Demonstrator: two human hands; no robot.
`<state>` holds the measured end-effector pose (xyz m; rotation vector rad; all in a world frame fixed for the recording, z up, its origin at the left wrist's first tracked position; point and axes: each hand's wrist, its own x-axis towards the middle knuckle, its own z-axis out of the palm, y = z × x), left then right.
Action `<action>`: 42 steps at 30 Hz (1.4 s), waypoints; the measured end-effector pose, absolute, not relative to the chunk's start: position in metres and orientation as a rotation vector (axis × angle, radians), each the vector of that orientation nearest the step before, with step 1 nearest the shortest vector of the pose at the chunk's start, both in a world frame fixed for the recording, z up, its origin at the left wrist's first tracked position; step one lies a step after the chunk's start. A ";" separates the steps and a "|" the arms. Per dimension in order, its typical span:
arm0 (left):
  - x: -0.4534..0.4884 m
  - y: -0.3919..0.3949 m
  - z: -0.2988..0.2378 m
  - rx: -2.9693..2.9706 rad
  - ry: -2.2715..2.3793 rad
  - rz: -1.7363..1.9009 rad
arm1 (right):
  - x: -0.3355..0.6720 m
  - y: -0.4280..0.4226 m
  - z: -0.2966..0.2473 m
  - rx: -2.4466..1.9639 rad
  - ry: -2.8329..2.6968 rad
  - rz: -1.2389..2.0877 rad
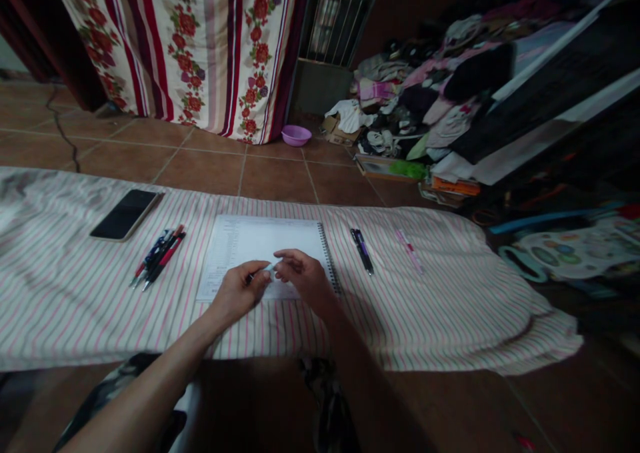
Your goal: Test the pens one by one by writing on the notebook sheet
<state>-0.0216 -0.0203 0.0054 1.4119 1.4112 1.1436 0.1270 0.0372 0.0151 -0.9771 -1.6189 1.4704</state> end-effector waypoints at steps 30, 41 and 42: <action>-0.021 -0.021 0.003 1.363 1.426 1.131 | 0.128 0.035 0.021 -1.001 -1.649 1.468; -0.023 -0.020 0.002 1.425 1.451 1.134 | 0.127 0.036 0.017 -0.991 -1.659 1.414; -0.023 -0.020 0.002 1.413 1.455 1.137 | 0.127 0.036 0.017 -0.995 -1.656 1.409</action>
